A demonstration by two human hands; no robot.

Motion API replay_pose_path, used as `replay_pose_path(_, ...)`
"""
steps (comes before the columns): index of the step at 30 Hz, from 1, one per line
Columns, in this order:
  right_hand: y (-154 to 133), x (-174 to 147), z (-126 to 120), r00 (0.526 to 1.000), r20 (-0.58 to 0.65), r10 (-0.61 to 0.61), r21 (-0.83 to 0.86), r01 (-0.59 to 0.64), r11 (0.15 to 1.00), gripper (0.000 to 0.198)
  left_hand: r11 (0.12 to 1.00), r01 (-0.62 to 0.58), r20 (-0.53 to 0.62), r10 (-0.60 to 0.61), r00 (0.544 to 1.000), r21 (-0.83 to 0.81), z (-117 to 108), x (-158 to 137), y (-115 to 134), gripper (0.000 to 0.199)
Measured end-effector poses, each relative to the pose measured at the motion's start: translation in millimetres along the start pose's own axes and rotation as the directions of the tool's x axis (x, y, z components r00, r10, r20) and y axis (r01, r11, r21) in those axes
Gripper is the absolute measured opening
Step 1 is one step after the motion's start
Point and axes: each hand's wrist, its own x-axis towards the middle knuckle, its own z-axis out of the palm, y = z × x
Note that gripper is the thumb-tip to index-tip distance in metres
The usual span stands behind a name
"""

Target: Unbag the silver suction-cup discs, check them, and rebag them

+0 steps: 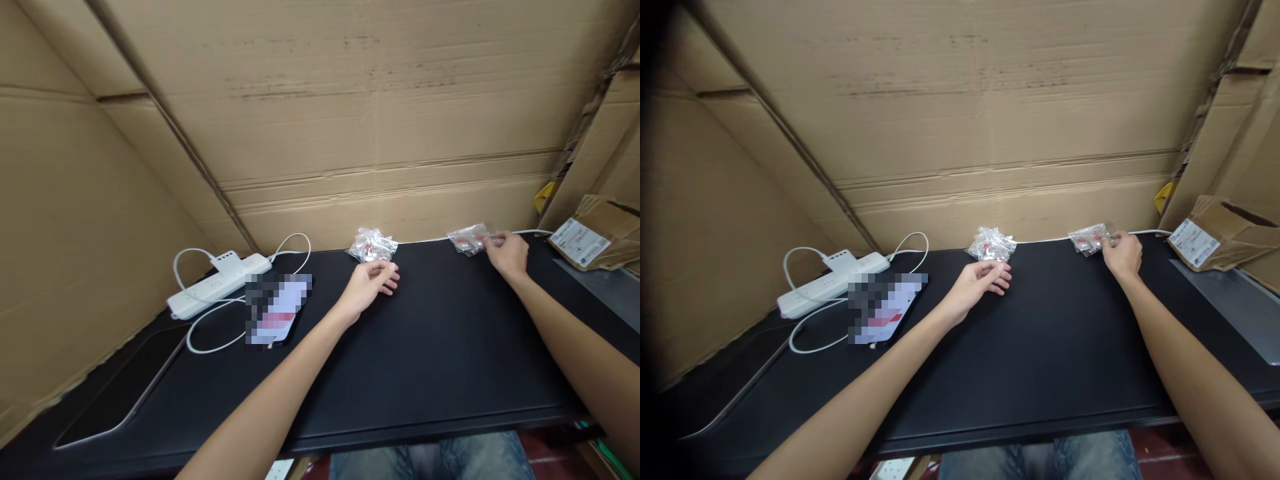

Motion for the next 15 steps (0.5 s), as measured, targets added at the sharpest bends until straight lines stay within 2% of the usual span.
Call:
replay_pose_path(3, -2, -4, -1, 0.997, -0.037, -0.063, -0.167, 0.056, 0.984, 0.038, 1.000, -0.003, 0.007, 0.003, 1.000, 0.021, 0, 0, -1, 0.031)
replay_pose_path(5, -3, -8, -3, 0.988, -0.044, -0.151, -0.279, 0.133, 0.951, 0.037, 0.999, -0.006, 0.010, 0.006, 1.000, 0.032, 0, 0, 0, 0.031)
replay_pose_path(9, -6, -12, -4, 0.941, 0.100, -0.325, -0.440, 0.334, 0.833, 0.035, 0.998, -0.010, 0.021, 0.009, 1.000, 0.055, 0, -1, 2, 0.031)
replay_pose_path(11, -7, -13, -3, 0.928, 0.157, -0.337, -0.482, 0.370, 0.794, 0.039, 0.998, -0.011, 0.027, 0.009, 1.000, 0.068, 1, -2, 3, 0.031)
replay_pose_path(15, -6, -13, 0, 0.924, 0.189, -0.333, -0.512, 0.382, 0.770, 0.045, 0.996, -0.018, 0.033, 0.016, 0.999, 0.082, 1, -2, 3, 0.031)
